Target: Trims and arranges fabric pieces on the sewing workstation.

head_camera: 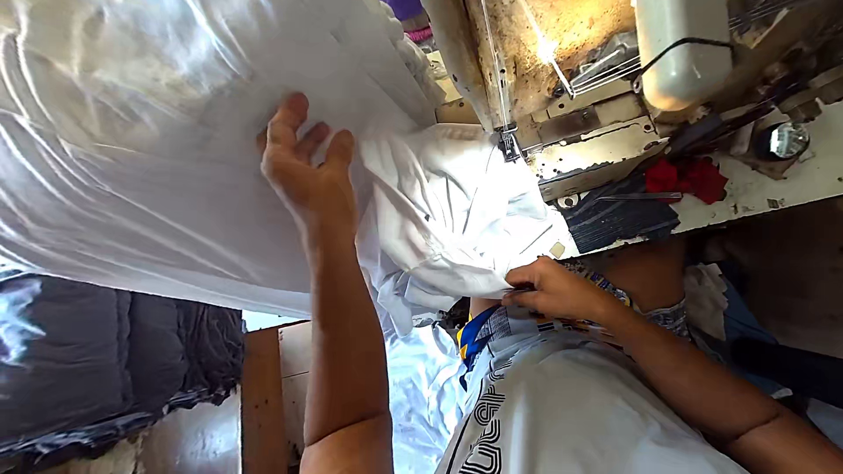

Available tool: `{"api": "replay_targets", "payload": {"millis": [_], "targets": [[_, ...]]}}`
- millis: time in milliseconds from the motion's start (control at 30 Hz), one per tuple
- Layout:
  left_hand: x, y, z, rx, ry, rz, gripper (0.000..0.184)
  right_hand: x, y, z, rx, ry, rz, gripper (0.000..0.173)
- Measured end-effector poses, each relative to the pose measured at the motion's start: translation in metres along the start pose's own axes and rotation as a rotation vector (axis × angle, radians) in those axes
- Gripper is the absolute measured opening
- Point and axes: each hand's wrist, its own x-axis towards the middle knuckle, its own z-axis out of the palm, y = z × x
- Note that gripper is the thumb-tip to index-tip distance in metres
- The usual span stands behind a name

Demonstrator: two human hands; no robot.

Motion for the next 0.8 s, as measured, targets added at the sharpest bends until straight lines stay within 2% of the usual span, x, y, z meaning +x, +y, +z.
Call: {"api": "replay_targets", "payload": {"millis": [67,133,167,233,333,433,533,600,667,700,733,767,800], "targets": [[-0.024,0.011,-0.009,0.136,-0.124,0.17,0.046,-0.008,0.003,-0.004,0.129,0.04,0.009,0.028],[-0.044,0.027,-0.014,0.13,-0.386,0.292,0.029,-0.014,0.004,-0.009,0.192,0.085,0.04,0.026],[-0.053,0.038,-0.014,0.166,-0.533,0.299,0.025,-0.016,0.004,-0.01,0.197,0.107,0.045,0.024],[-0.064,0.052,-0.009,0.31,-0.756,0.308,0.027,-0.019,0.002,-0.013,0.154,0.154,0.036,0.022],[-0.066,0.051,-0.003,0.473,-0.934,0.396,0.03,-0.025,-0.001,-0.012,0.057,0.221,-0.002,0.023],[-0.061,0.048,-0.006,0.497,-0.972,0.473,0.02,-0.029,-0.003,-0.01,0.019,0.28,-0.052,0.023],[-0.058,0.056,-0.016,0.444,-0.964,0.496,0.021,-0.033,-0.008,-0.009,0.069,0.303,-0.123,0.021],[-0.057,0.066,-0.036,0.26,-0.946,0.41,0.02,-0.037,-0.014,-0.014,0.131,0.3,-0.19,0.026],[-0.055,0.077,-0.075,-0.063,-0.869,0.311,0.012,-0.044,-0.023,-0.025,0.219,0.33,-0.253,0.036],[-0.053,0.082,-0.101,-0.17,-0.852,0.294,0.011,-0.049,-0.028,-0.031,0.254,0.371,-0.27,0.035],[-0.047,0.086,-0.133,-0.189,-0.923,0.285,0.017,-0.052,-0.033,-0.04,0.271,0.423,-0.277,0.031],[-0.045,0.108,-0.157,-0.108,-0.979,0.239,0.032,-0.055,-0.036,-0.048,0.272,0.478,-0.279,0.028],[-0.063,0.152,-0.161,0.007,-0.815,0.072,0.049,-0.056,-0.038,-0.058,0.253,0.529,-0.273,0.025]]}}
